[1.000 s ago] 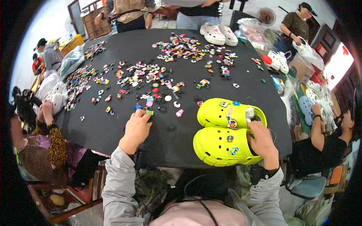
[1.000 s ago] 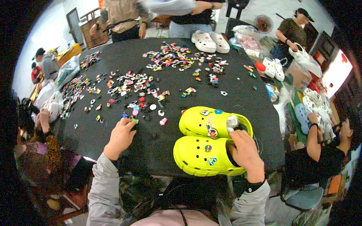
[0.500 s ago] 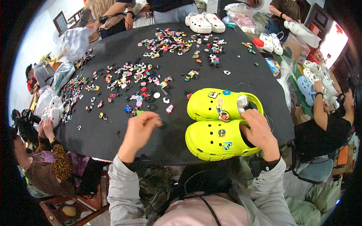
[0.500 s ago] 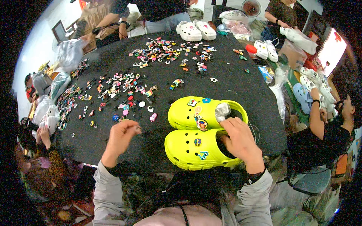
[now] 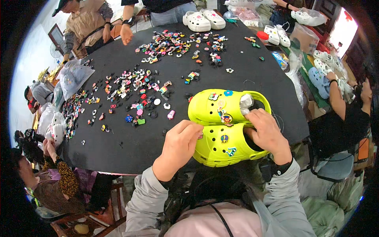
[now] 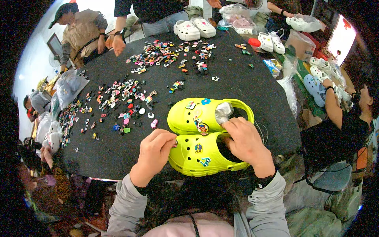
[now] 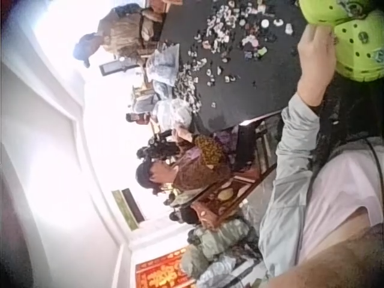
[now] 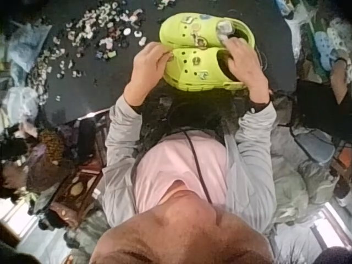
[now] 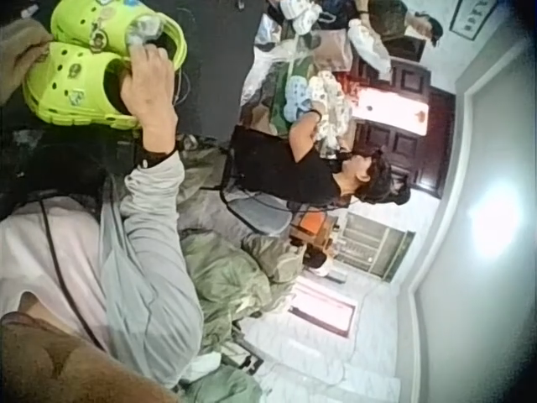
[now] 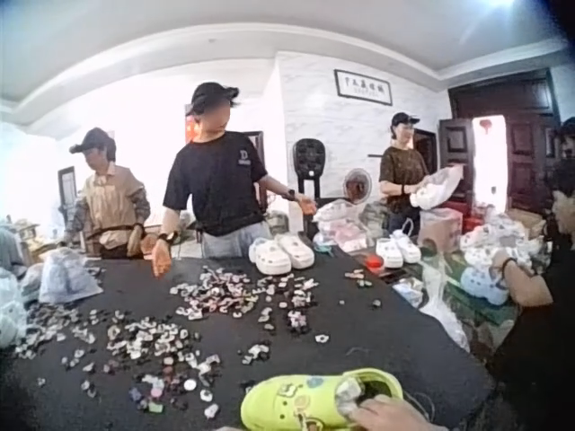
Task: Insert decorative charms into the holes of plastic foam clogs at a shared assembly table.
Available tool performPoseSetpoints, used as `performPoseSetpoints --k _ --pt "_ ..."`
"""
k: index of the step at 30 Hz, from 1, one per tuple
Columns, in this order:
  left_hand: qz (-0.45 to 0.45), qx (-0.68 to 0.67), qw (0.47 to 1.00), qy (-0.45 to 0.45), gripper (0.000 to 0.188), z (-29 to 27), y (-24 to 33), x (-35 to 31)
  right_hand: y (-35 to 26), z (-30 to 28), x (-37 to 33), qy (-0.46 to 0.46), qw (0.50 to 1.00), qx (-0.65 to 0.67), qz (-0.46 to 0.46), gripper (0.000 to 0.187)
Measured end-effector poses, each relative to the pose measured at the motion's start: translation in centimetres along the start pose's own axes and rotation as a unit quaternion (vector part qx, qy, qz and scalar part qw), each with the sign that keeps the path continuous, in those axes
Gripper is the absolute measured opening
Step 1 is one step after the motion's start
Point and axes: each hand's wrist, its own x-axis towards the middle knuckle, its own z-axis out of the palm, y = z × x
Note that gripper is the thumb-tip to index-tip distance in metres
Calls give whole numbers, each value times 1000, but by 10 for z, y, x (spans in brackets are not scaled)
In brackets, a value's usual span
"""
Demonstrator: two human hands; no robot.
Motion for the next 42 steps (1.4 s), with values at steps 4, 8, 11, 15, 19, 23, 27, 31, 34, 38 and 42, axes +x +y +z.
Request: performPoseSetpoints --k 4,8,11,15,19,23,27,31,34,38,42 --pt "67 53 996 3 17 -1 -6 -10 -4 -2 0 11 1000 10 5 32" --pt "90 83 992 35 19 -3 -4 -17 -5 -2 1 7 1000 16 5 33" --pt "84 76 993 32 17 -4 -7 -22 -1 0 2 8 1000 10 2 33" --pt "56 60 996 15 18 -12 -6 -21 1 0 3 9 1000 12 -1 33" --pt "34 86 994 -58 17 -19 -9 -4 1 -1 4 9 1000 12 0 35" --pt "76 68 993 -63 15 -13 -2 8 3 1 5 5 1000 15 0 36" --pt "92 46 990 -94 11 -7 7 16 3 1 5 3 1000 16 4 35" --pt "115 109 982 -103 11 -7 6 17 3 0 5 3 1000 23 5 36" --pt "117 106 979 -127 11 -12 9 20 4 -1 5 -3 1000 18 7 36" --pt "121 89 977 -150 9 -13 10 22 3 1 6 2 1000 18 8 37" --pt "138 123 973 -135 9 -10 11 23 4 1 5 -1 1000 17 11 36"
